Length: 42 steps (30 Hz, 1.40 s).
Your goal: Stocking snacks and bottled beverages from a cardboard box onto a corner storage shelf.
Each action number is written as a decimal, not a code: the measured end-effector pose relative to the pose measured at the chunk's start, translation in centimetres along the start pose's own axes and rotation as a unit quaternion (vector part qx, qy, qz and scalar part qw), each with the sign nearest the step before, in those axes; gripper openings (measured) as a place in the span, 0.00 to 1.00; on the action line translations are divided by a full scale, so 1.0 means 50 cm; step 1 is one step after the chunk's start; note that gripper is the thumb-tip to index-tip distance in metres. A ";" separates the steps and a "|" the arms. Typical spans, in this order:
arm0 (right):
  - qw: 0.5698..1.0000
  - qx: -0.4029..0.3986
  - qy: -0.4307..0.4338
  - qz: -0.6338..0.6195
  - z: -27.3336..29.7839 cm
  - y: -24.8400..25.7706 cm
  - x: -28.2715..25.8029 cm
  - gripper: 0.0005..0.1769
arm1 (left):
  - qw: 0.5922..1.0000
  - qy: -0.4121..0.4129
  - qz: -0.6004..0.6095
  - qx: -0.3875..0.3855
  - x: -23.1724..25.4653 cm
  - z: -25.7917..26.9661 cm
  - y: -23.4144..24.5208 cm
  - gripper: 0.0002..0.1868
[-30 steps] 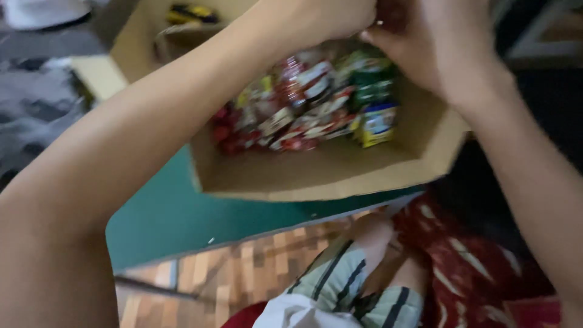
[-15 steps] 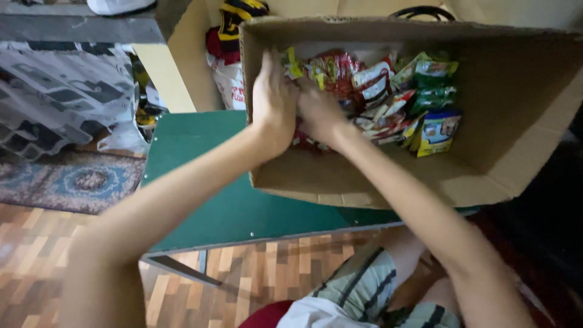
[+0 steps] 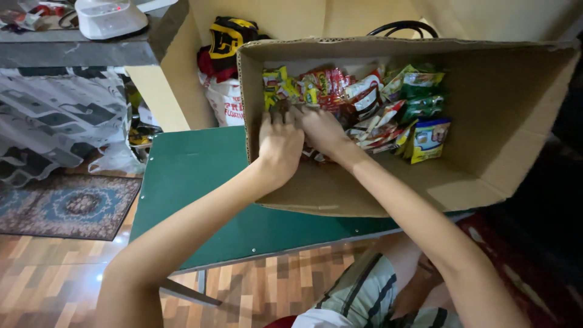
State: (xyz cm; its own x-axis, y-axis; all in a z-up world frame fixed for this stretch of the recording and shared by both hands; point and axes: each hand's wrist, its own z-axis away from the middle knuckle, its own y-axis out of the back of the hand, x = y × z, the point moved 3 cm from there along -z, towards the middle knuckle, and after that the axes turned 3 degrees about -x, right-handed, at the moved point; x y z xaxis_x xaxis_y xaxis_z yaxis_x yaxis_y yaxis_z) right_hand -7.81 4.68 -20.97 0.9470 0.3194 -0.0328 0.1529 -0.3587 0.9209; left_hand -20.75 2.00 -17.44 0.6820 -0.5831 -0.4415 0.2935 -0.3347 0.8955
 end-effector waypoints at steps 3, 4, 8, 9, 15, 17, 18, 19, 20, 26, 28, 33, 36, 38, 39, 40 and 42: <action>0.997 0.023 -0.021 -0.073 0.044 0.042 -0.001 0.32 | 0.994 -0.002 0.111 -0.004 -0.007 0.005 0.025 0.35; 0.989 0.071 -0.016 -0.128 0.061 0.057 0.003 0.32 | 0.986 0.015 0.164 0.026 -0.013 0.007 0.035 0.35; 0.947 -0.043 -0.227 -0.222 0.118 0.162 -0.020 0.24 | 0.945 -0.038 0.301 0.122 -0.036 0.027 0.034 0.31; 0.961 0.041 -0.186 -0.200 0.130 0.166 0.000 0.24 | 0.906 -0.079 0.381 0.166 -0.036 0.038 0.049 0.35; 0.863 0.194 -0.089 -0.458 0.238 0.258 0.028 0.24 | 0.795 -0.151 0.504 0.301 0.023 0.088 0.105 0.35; 0.846 0.206 -0.100 -0.481 0.282 0.300 0.022 0.25 | 0.749 -0.189 0.530 0.351 0.060 0.108 0.131 0.35; 0.861 0.210 -0.115 -0.450 0.306 0.316 0.021 0.25 | 0.738 -0.175 0.566 0.323 0.081 0.116 0.145 0.35; 0.874 0.213 -0.129 -0.418 0.330 0.333 0.021 0.24 | 0.726 -0.161 0.601 0.293 0.102 0.124 0.159 0.35; 0.875 0.217 -0.134 -0.412 0.353 0.340 0.019 0.24 | 0.723 -0.169 0.603 0.293 0.127 0.130 0.164 0.35; 0.841 0.277 -0.230 -0.403 0.499 0.381 0.017 0.20 | 0.652 -0.206 0.622 0.381 0.263 0.161 0.209 0.40; 0.846 0.289 -0.268 -0.360 0.542 0.399 0.012 0.21 | 0.645 -0.185 0.672 0.314 0.305 0.157 0.217 0.38; 0.844 0.319 -0.251 -0.350 0.650 0.437 0.010 0.26 | 0.549 -0.250 0.745 0.286 0.393 0.153 0.258 0.38; 0.862 0.301 -0.238 -0.330 0.695 0.488 -0.023 0.32 | 0.477 -0.290 0.787 0.262 0.441 0.154 0.297 0.36; 0.879 0.283 -0.240 -0.299 0.725 0.511 -0.037 0.36 | 0.439 -0.314 0.805 0.248 0.471 0.157 0.326 0.34; 0.861 0.312 -0.248 -0.318 0.749 0.517 -0.030 0.37 | 0.426 -0.328 0.803 0.257 0.485 0.159 0.343 0.35; 0.841 0.339 -0.252 -0.337 0.771 0.524 -0.023 0.37 | 0.412 -0.341 0.801 0.268 0.497 0.161 0.360 0.35; 0.851 0.361 -0.247 -0.291 0.787 0.569 -0.030 0.37 | 0.412 -0.360 0.795 0.260 0.512 0.163 0.398 0.37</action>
State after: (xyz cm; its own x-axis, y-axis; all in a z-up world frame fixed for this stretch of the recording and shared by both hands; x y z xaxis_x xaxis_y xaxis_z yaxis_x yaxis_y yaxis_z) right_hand 6.24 -40.52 -10.00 0.6285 0.2834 -0.7244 0.6012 -0.7679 0.2211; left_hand -2.89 -25.63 -11.37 -0.6963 -0.3775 0.6104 -0.4534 0.8907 0.0336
